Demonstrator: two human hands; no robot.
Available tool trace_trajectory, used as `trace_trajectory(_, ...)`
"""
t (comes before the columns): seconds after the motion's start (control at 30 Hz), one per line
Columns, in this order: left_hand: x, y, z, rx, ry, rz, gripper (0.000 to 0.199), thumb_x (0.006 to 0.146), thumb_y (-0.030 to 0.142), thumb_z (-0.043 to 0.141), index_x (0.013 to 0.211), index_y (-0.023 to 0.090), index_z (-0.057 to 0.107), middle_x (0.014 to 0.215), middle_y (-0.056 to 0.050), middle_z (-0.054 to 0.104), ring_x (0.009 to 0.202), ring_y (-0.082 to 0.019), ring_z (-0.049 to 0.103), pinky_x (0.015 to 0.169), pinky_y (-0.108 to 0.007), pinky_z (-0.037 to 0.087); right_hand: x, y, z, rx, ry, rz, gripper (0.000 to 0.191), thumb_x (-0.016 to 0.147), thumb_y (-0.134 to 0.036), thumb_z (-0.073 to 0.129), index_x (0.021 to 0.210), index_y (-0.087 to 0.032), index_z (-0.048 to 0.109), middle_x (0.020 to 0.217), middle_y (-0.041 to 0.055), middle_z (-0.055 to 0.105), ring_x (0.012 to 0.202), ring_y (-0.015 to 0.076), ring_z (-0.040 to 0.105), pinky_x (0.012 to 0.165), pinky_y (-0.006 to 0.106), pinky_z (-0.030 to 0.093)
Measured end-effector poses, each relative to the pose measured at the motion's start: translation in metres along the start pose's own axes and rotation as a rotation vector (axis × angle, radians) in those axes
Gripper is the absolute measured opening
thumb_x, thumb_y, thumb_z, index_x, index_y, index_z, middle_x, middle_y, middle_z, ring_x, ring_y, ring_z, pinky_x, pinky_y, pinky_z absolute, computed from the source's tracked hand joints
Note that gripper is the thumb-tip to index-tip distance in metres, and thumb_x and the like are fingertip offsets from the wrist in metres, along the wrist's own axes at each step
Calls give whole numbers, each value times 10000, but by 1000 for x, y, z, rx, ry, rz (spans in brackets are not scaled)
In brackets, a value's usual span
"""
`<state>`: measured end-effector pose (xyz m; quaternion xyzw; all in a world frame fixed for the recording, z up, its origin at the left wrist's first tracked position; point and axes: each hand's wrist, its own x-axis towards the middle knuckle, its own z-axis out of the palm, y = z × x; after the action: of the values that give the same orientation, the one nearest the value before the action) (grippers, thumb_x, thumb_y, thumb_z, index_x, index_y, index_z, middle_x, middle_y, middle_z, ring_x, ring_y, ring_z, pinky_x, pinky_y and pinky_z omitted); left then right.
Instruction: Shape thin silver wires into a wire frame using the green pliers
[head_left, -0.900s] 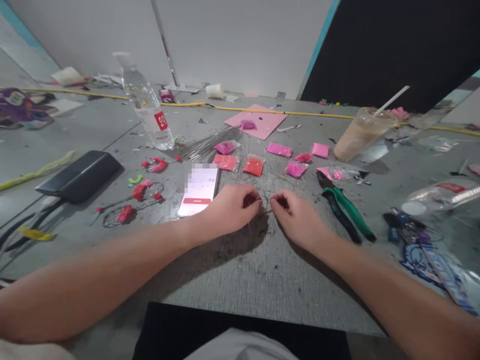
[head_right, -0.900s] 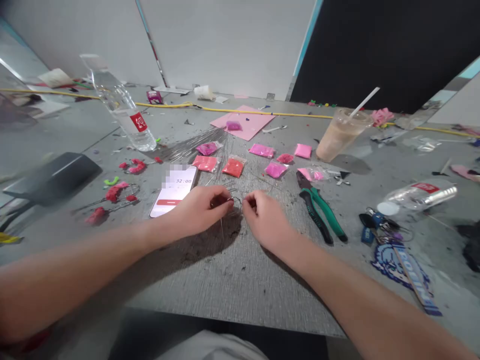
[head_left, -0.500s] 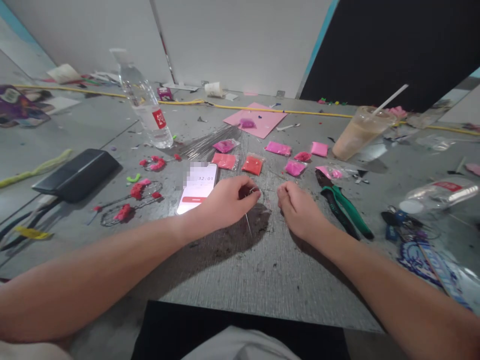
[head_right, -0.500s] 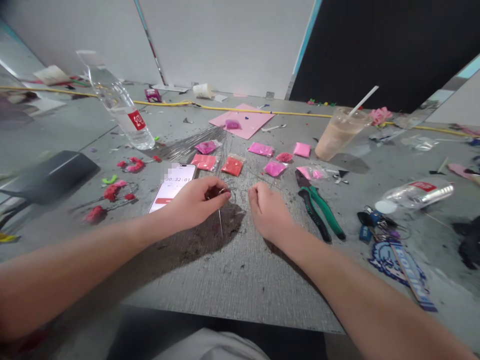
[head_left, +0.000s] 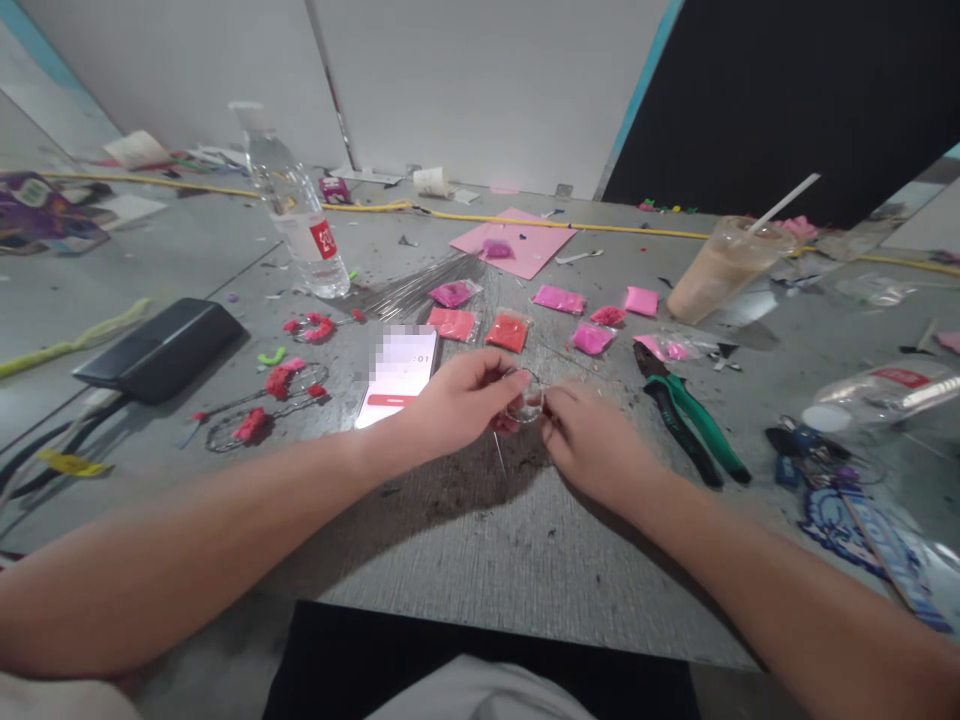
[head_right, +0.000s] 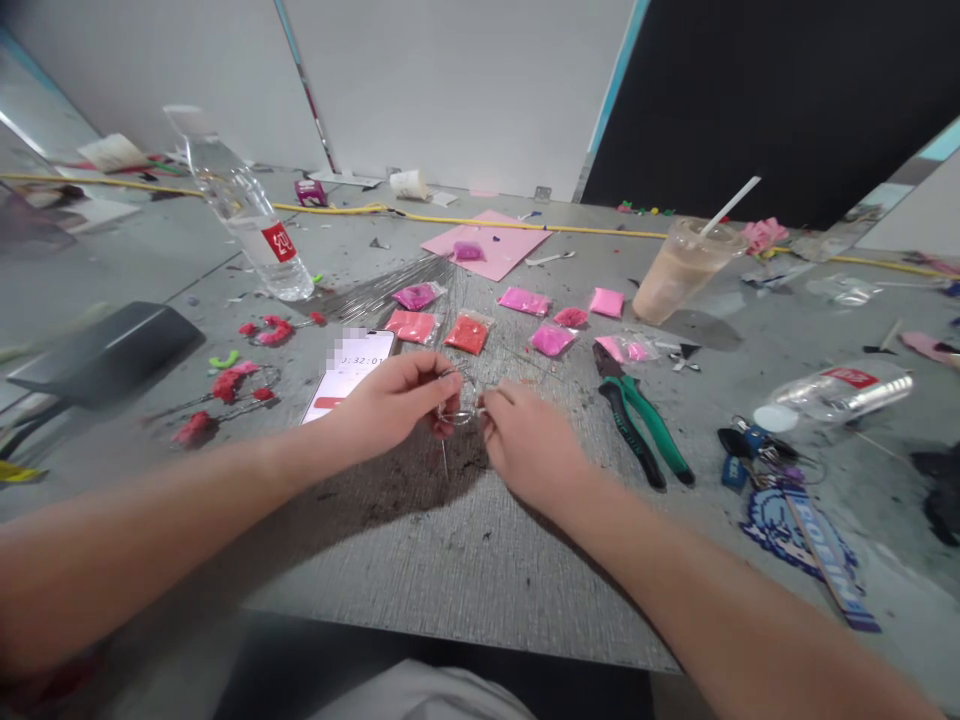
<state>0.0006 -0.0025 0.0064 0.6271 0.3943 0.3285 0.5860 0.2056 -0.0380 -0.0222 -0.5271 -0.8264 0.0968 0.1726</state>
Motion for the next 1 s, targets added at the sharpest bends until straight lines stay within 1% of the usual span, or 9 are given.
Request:
trace_trajectory(0.07,-10,5,3,117,-83,167,172,1030,317,626,911,192,616,782,1,677,667,-113,653,623,-244,556,-5,-8,0,116,-10,-122,122,937,-193,562,1031,-199,639,1101,132,676,1020,287,625,872,435,515)
trace_trajectory(0.13,-18,8,6,206,-261,323,148,1064,314,583,1011,192,647,844,-21,749,710,-128,703,657,-256,570,-9,-12,0,278,-81,-213,181,899,-226,649,1078,-226,623,1111,97,667,1039,281,616,892,440,526)
trace_trajectory(0.17,-22,8,7,321,-337,440,140,1056,309,607,1020,187,666,871,-35,773,758,-142,723,699,-269,572,-10,-12,1,323,-117,-244,228,865,-238,688,1081,-234,615,1111,89,653,1036,284,603,892,448,529)
trace_trajectory(0.27,-25,4,11,599,-499,698,133,1055,237,601,1009,161,700,949,-77,815,865,-189,751,785,-310,574,-11,-6,2,299,-180,-311,362,765,-284,764,1092,-234,616,1165,111,590,1056,314,553,909,500,529)
trace_trajectory(0.37,-21,-2,11,819,-558,866,182,1069,218,571,1045,139,733,1019,-94,834,899,-212,753,775,-336,555,-8,2,3,259,-211,-313,386,800,-305,770,1151,-231,629,1213,123,560,1076,310,533,928,501,528)
trace_trajectory(0.43,-19,-4,9,924,-533,901,217,1077,256,564,1070,141,748,998,-83,833,863,-214,747,709,-344,528,-4,6,2,272,-243,-309,293,857,-277,744,1131,-224,653,1201,116,564,1079,288,537,923,462,525)
trace_trajectory(0.53,-19,-3,6,1001,-505,879,249,1086,287,539,1081,157,752,974,-60,828,815,-205,736,653,-347,497,3,10,1,315,-249,-290,137,956,-253,671,1086,-212,691,1132,95,576,1053,254,553,916,421,511)
trace_trajectory(0.73,-21,-2,7,1038,-524,873,247,1076,293,545,1043,170,756,917,-40,814,740,-192,705,589,-350,451,5,13,3,322,-227,-263,275,963,-233,682,1235,-198,707,1091,83,580,1047,247,565,907,408,498)
trace_trajectory(1.0,-19,-5,6,1083,-513,887,249,1076,315,554,1001,187,753,862,-36,788,687,-184,673,575,-357,425,2,9,6,310,-176,-245,280,890,-147,714,1162,-214,700,1098,79,607,1050,250,577,916,415,497)
